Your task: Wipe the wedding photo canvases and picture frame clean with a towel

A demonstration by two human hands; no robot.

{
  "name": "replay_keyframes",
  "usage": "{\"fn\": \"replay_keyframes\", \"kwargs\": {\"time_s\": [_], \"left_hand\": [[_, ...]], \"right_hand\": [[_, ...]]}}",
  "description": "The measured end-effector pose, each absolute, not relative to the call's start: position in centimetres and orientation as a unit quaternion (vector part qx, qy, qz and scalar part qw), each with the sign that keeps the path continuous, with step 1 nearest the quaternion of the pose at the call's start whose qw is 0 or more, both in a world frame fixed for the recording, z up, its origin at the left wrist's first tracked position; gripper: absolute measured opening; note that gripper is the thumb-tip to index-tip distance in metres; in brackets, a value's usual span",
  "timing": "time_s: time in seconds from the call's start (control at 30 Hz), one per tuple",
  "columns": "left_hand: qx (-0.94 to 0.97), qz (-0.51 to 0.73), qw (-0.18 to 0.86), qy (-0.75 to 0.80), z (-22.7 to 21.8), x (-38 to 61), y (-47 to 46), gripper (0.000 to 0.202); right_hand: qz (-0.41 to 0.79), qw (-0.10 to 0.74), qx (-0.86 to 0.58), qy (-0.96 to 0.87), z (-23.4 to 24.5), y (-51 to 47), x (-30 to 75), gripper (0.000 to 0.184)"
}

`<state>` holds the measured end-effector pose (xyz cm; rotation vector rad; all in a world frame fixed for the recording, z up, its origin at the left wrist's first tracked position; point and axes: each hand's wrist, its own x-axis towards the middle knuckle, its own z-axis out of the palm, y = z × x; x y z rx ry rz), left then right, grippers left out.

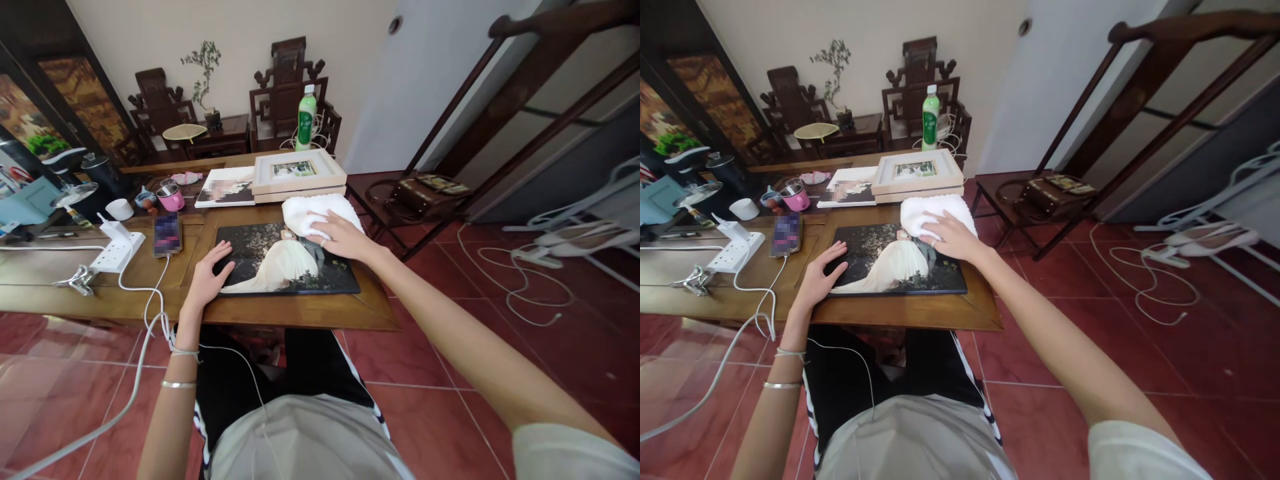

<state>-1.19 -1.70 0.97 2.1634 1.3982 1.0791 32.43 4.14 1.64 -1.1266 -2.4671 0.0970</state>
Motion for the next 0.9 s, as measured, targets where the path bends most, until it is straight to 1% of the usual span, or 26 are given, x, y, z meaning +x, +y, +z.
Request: {"fn": "replay_keyframes", "kwargs": {"time_s": [0.13, 0.23, 0.3, 0.4, 0.5, 0.6, 0.67, 0.77, 0.9], "left_hand": [[0.758, 0.385, 0.176, 0.495, 0.9, -1.1, -1.7, 0.037], [0.757, 0.387, 0.179, 0.496, 0.9, -1.0, -1.8, 0.037], [0.756, 0.386, 0.175, 0.499, 0.9, -1.0, -1.8, 0.037], [0.757, 0.383, 0.166, 0.502, 0.9, -0.9, -1.8, 0.036], [0.761, 0.380, 0.160, 0.501, 0.9, -0.9, -1.8, 0.037], [0.764, 0.375, 0.159, 0.500, 0.9, -1.0, -1.8, 0.037], [0.765, 0.374, 0.162, 0.498, 0.9, -1.1, -1.8, 0.037], [0.768, 0.373, 0.166, 0.494, 0.9, -1.2, -1.7, 0.037], [0.768, 0.377, 0.169, 0.490, 0.9, -1.3, -1.7, 0.038]], "right_hand": [[0.032, 0.225, -0.421, -0.878, 1.2, 1.7, 32.4, 0.027], [0.042, 0.237, -0.396, -0.886, 1.4, -3.0, 32.4, 0.021], [0.056, 0.236, -0.371, -0.896, 1.6, -6.5, 32.4, 0.021], [0.072, 0.212, -0.327, -0.918, 2.2, -11.0, 32.2, 0.023], [0.085, 0.178, -0.282, -0.939, 2.9, -12.7, 31.5, 0.025], [0.098, 0.170, -0.251, -0.948, 3.3, -11.1, 30.7, 0.026], [0.094, 0.181, -0.264, -0.943, 3.3, -8.4, 30.4, 0.023], [0.062, 0.189, -0.327, -0.924, 3.1, -3.0, 30.1, 0.024], [0.024, 0.179, -0.418, -0.890, 2.6, 3.2, 29.5, 0.033]]}}
